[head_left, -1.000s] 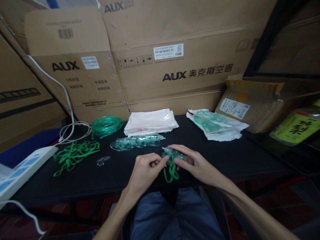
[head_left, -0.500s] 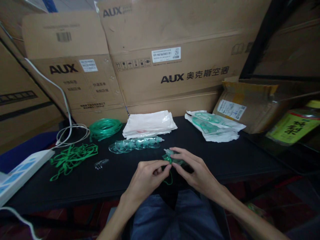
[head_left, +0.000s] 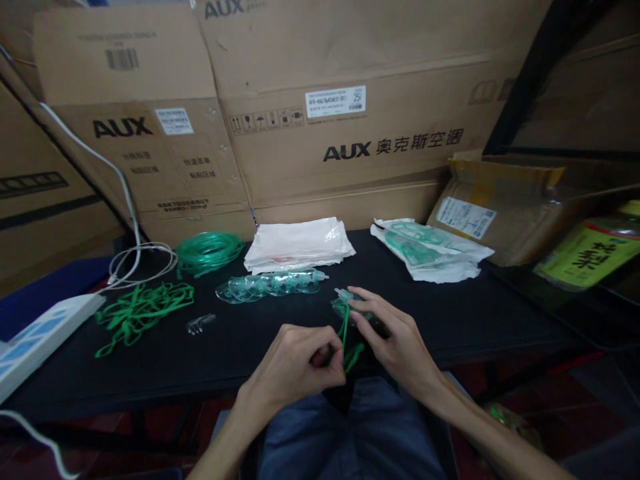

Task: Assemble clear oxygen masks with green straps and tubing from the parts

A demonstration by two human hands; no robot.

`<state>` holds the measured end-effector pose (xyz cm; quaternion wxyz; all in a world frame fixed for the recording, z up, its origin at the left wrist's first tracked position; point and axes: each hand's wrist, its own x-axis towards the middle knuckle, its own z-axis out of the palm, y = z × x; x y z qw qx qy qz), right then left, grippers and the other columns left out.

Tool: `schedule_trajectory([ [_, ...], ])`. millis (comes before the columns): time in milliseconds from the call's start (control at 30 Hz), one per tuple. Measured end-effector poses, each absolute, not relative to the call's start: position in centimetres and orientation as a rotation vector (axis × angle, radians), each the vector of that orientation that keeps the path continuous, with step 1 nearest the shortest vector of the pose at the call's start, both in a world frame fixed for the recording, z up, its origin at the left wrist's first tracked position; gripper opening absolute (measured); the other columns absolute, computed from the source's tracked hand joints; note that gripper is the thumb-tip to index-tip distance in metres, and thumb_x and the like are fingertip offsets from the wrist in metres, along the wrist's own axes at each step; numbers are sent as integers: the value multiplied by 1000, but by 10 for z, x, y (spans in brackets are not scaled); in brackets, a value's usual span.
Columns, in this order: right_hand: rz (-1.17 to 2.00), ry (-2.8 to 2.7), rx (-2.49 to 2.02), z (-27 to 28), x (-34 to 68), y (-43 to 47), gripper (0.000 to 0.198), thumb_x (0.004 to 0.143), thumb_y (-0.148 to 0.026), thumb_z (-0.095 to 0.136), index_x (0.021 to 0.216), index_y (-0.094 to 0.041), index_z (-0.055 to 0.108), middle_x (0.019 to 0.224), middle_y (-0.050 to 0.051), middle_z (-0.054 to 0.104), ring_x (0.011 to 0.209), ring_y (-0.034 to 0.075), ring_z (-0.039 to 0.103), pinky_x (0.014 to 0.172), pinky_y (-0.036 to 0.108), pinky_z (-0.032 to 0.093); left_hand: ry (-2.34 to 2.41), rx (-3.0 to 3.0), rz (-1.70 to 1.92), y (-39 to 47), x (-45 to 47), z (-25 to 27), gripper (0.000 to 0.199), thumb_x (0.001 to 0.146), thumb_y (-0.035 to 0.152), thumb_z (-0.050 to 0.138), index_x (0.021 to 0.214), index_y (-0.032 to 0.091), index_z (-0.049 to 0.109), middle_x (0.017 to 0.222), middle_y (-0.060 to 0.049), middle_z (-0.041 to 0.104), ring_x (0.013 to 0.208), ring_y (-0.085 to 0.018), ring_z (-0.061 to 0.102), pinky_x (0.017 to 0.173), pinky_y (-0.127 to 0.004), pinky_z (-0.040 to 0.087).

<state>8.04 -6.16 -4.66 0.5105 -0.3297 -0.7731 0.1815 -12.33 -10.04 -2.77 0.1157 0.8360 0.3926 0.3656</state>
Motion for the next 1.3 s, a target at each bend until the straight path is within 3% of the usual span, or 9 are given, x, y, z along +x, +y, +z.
schedule_trajectory([
  [100,424,-1922,-746,-48,81,-63,18,98,-16,63,112,-20,73,133,16,73,123,28,71,106,39,58,1229,2409,1062,-100,-123,-28,12,82,10,59,75,19,61,56,9,42,47,-6,40,50,-20,30],
  [333,372,-2022,-648,-52,81,-64,28,98,-13,59,121,-20,71,142,17,67,129,27,67,106,37,58,1362,2380,951,-95,-124,-31,23,101,33,59,84,20,67,61,8,42,53,-8,40,55,-24,29],
  [567,477,-1796,-835,-54,82,-54,18,97,-17,63,112,-21,71,134,15,71,123,27,70,104,41,58,1170,2372,988,-100,-124,-29,19,91,15,60,72,18,57,58,9,41,49,-5,38,52,-19,28],
  [800,803,-1743,-775,-54,84,-51,21,94,-19,67,114,-25,69,139,12,66,126,25,68,96,35,62,1501,2223,1045,-91,-123,-27,34,96,31,66,69,18,51,58,9,40,52,-6,39,52,-19,29],
  [933,758,-1771,-745,-57,84,-50,23,93,-17,68,114,-26,67,138,11,66,124,24,68,100,35,60,1554,2156,1123,-89,-126,-30,27,98,37,67,78,19,63,60,8,47,53,-8,46,54,-19,34],
  [1067,771,-1774,-703,-60,85,-49,28,92,-15,70,117,-28,66,137,10,64,124,23,68,98,32,60,1433,2100,1181,-89,-127,-32,16,98,31,68,110,22,74,69,7,64,57,-9,58,59,-18,43],
  [1300,827,-1793,-664,-60,86,-50,34,93,-14,69,122,-31,65,139,8,60,120,20,68,95,29,60,1394,2245,992,-88,-126,-32,6,96,27,71,97,21,73,79,4,72,67,-12,65,67,-20,44],
])
